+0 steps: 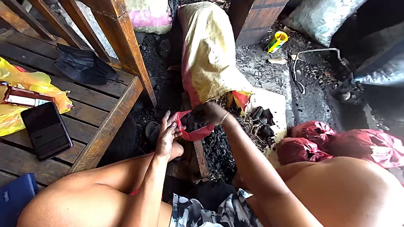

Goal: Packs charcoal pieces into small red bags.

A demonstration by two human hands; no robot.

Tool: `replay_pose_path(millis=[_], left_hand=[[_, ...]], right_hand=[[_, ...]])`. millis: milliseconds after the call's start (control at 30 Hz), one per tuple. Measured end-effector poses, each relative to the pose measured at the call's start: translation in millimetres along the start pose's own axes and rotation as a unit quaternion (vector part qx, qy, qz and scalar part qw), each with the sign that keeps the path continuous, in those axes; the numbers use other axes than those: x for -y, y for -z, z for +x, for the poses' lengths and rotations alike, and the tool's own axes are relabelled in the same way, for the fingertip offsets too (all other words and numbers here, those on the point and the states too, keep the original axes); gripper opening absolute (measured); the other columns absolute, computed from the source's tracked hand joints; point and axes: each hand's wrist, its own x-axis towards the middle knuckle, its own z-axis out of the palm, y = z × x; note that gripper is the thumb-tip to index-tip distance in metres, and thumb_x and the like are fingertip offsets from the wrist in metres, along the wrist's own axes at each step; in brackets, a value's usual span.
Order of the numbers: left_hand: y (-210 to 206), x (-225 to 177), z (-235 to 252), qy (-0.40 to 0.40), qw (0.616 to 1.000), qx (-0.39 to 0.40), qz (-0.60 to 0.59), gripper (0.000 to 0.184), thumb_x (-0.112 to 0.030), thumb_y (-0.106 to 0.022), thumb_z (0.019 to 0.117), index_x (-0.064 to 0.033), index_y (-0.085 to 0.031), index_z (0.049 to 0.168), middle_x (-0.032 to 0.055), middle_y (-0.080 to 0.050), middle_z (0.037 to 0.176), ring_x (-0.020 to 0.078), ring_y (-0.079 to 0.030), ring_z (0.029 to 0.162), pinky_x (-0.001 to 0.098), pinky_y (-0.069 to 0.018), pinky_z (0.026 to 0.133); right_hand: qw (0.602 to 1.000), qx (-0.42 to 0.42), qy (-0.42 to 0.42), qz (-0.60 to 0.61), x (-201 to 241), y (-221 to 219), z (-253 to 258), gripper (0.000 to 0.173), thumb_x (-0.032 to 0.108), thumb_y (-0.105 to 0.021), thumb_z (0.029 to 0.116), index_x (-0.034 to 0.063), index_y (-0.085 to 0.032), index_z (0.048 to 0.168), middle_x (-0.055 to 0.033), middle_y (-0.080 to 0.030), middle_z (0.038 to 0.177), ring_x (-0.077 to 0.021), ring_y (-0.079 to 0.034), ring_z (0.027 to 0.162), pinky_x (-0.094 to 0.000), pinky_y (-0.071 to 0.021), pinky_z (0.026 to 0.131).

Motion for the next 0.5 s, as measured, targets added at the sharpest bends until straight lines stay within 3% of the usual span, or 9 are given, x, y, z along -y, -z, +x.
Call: replay_pose_path(millis=[100,200,300,400,500], left_hand=[[0.6,-0.1,-1.6,-0.002,1.0,0.008,0.002,0.061,-0.019,-0.036,0.1019,-0.0144,-0.022,0.162,0.0159,-0.057,0.143,0.0239,-0.07,0.102,0.0378,-0.0596,0.084],[0.5,0.4,-0.4,-0.001,1.0,0.002,0.0,0.062,-0.019,-0.037,0.1023,-0.0141,-0.022,0.162,0.0167,-0.058,0.141,0.0235,-0.07,0.1,0.0371,-0.0595,0.083],[-1.3,0.3,0.7,-0.001,1.0,-0.012,-0.011,0.059,-0.016,-0.034,0.1037,-0.014,-0.021,0.162,0.0159,-0.059,0.139,0.0212,-0.071,0.095,0.0347,-0.0596,0.081],[-1.9,2.5,1.6,-0.006,1.0,-0.013,-0.011,0.059,-0.016,-0.034,0.1039,-0.0149,-0.022,0.162,0.0146,-0.06,0.137,0.0193,-0.071,0.092,0.0335,-0.0594,0.08],[-2.8,3.1,3.4,-0.002,1.0,-0.017,-0.009,0.059,-0.016,-0.036,0.1032,-0.0159,-0.025,0.161,0.0131,-0.06,0.137,0.0197,-0.07,0.094,0.0343,-0.0591,0.081]], right_hand=[[0.999,0.02,0.005,-0.044,-7.9,-38.4,23.5,0.033,0.013,-0.084,0.082,0.0161,-0.078,0.114,-0.012,-0.075,0.111,-0.0309,-0.07,0.106,-0.0601,-0.0541,0.096],[0.998,0.007,0.021,-0.062,-17.6,-50.2,31.1,0.032,0.01,-0.083,0.0812,0.0169,-0.078,0.112,-0.0132,-0.073,0.113,-0.0319,-0.067,0.11,-0.0582,-0.0529,0.099],[0.998,-0.028,-0.01,-0.057,-24.6,-38.3,24.6,0.038,0.008,-0.084,0.0805,0.0143,-0.077,0.117,-0.017,-0.071,0.118,-0.0356,-0.067,0.112,-0.0603,-0.0527,0.099],[0.998,0.002,-0.043,-0.052,-28.7,-18.9,17.4,0.042,0.015,-0.085,0.0827,0.0128,-0.075,0.123,-0.0159,-0.071,0.123,-0.035,-0.066,0.117,-0.0605,-0.0487,0.104],[0.999,0.017,-0.036,-0.031,-25.4,-1.5,8.0,0.026,0.013,-0.078,0.0905,0.011,-0.077,0.116,-0.0132,-0.075,0.113,-0.0297,-0.07,0.107,-0.0564,-0.0518,0.1]])
